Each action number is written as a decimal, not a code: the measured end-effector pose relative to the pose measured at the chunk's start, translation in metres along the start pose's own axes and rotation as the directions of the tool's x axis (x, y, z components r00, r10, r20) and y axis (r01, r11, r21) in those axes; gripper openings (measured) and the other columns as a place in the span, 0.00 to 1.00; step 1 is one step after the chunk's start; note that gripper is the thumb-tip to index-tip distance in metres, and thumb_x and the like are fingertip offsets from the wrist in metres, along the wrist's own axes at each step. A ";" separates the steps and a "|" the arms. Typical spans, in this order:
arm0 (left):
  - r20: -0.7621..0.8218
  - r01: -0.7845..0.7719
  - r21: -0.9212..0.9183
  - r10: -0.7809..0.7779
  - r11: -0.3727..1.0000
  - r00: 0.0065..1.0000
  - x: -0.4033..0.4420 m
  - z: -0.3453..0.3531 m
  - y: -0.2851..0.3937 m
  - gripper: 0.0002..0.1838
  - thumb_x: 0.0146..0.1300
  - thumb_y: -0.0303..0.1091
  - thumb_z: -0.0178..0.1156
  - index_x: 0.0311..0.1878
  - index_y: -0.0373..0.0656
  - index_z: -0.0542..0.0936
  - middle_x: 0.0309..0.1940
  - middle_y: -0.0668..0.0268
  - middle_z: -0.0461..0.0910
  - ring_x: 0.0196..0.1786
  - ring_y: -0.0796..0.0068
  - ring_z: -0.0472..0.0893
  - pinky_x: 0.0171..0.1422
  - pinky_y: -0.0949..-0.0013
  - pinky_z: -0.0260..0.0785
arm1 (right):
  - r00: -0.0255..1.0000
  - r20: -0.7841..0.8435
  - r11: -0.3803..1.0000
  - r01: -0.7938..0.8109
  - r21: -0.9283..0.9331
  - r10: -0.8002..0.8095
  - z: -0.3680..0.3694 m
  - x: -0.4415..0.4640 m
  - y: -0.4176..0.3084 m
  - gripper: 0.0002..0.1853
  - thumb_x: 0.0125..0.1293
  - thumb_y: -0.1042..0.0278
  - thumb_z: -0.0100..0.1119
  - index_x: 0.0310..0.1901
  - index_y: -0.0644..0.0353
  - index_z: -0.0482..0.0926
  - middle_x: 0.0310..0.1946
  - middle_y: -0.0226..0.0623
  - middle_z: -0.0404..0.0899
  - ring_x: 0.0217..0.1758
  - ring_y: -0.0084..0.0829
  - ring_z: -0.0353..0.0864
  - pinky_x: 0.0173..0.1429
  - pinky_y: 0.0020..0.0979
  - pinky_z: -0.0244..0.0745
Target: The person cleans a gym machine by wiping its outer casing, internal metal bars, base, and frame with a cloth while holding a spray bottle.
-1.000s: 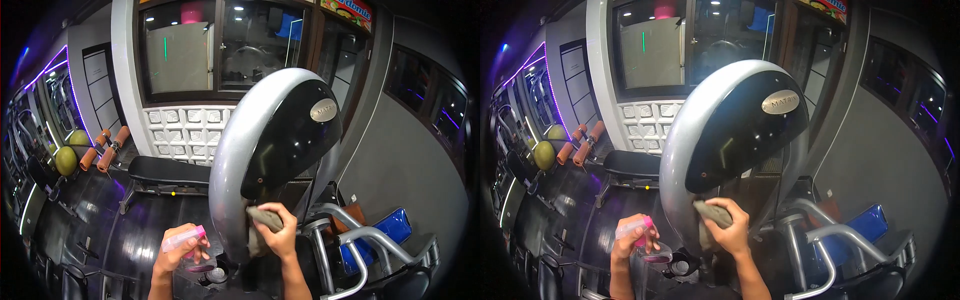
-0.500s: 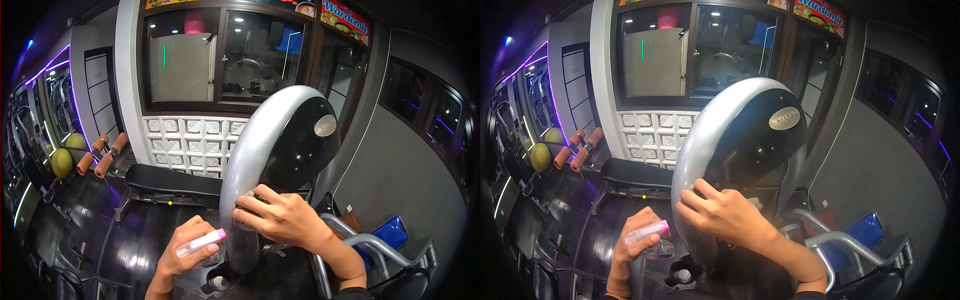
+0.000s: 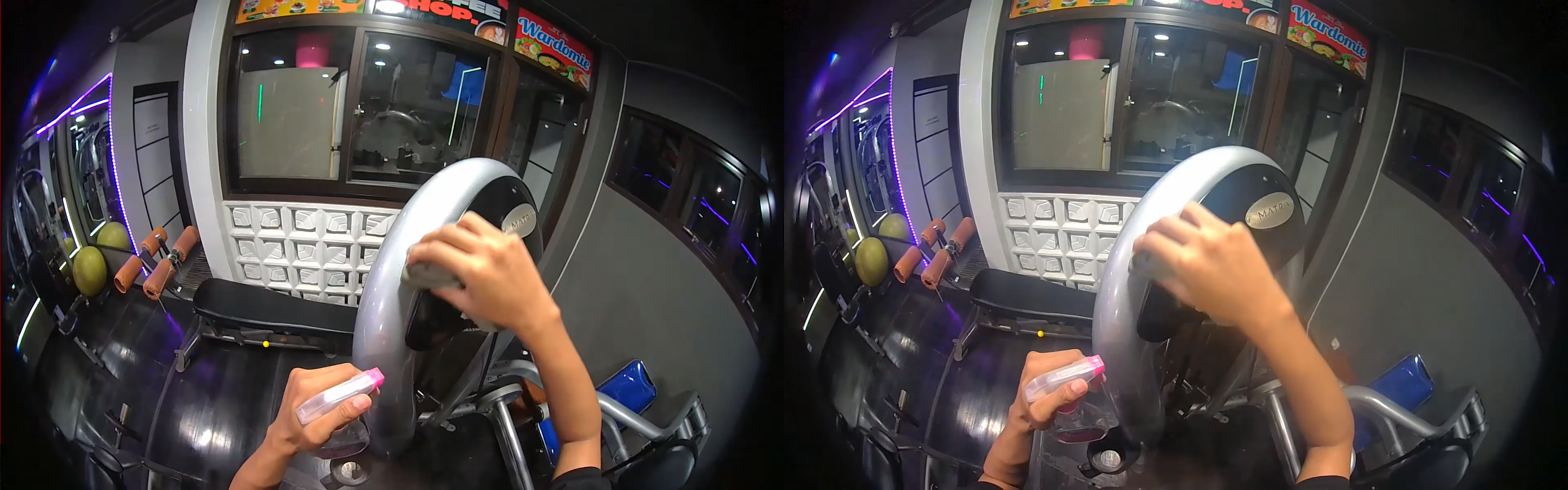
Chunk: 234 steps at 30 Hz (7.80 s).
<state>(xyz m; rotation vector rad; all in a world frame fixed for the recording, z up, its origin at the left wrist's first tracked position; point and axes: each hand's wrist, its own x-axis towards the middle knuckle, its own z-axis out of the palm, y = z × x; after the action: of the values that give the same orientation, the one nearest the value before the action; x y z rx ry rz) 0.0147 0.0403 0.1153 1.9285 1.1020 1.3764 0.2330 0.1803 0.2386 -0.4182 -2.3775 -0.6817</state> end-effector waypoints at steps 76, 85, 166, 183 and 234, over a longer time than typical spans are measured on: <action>-0.377 -0.084 -0.374 -0.069 0.924 0.924 0.076 0.052 0.015 0.25 0.66 0.44 0.53 0.42 0.23 0.81 0.33 0.50 0.84 0.31 0.64 0.86 0.23 0.72 0.78 | 0.961 -0.274 0.976 0.017 0.217 0.044 0.015 -0.070 0.088 0.19 0.46 0.69 0.76 0.43 0.44 0.85 0.43 0.21 0.84 0.41 0.28 0.82 0.35 0.30 0.82; -0.374 -0.120 -0.437 -0.059 0.891 0.925 0.072 0.054 0.007 0.26 0.67 0.44 0.52 0.43 0.22 0.81 0.31 0.49 0.84 0.28 0.63 0.86 0.23 0.72 0.79 | 0.935 -0.208 0.927 0.326 0.184 -0.287 0.029 -0.054 0.041 0.25 0.42 0.68 0.76 0.47 0.44 0.84 0.46 0.20 0.82 0.40 0.25 0.79 0.30 0.25 0.80; -0.403 0.013 -0.305 -0.141 0.952 0.904 0.104 0.109 0.036 0.26 0.64 0.48 0.56 0.39 0.26 0.81 0.31 0.49 0.84 0.20 0.68 0.82 0.26 0.73 0.73 | 0.925 -0.230 0.847 0.373 0.380 -0.304 0.024 -0.055 0.105 0.11 0.59 0.64 0.66 0.43 0.51 0.80 0.42 0.25 0.78 0.41 0.29 0.79 0.28 0.30 0.81; -0.516 0.079 -0.130 -0.136 0.988 0.846 0.103 0.128 0.035 0.26 0.61 0.49 0.55 0.37 0.27 0.81 0.29 0.53 0.84 0.21 0.69 0.81 0.28 0.73 0.73 | 0.934 -0.348 0.940 0.193 0.281 -0.087 0.035 -0.096 0.091 0.13 0.57 0.67 0.66 0.45 0.51 0.83 0.47 0.26 0.80 0.38 0.27 0.77 0.30 0.23 0.78; -0.477 0.033 -0.030 -0.044 0.999 0.878 0.145 0.140 0.040 0.27 0.61 0.49 0.55 0.35 0.25 0.82 0.27 0.53 0.84 0.19 0.69 0.81 0.28 0.72 0.73 | 0.929 -0.316 0.918 -0.057 0.393 0.193 0.035 -0.129 0.161 0.27 0.38 0.70 0.79 0.46 0.45 0.86 0.44 0.24 0.83 0.42 0.33 0.82 0.41 0.32 0.82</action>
<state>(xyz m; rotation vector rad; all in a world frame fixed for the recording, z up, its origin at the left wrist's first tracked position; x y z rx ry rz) 0.1808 0.1478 0.1721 1.5747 1.3285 1.8951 0.3853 0.3153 0.1912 -0.2547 -2.0534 -0.2016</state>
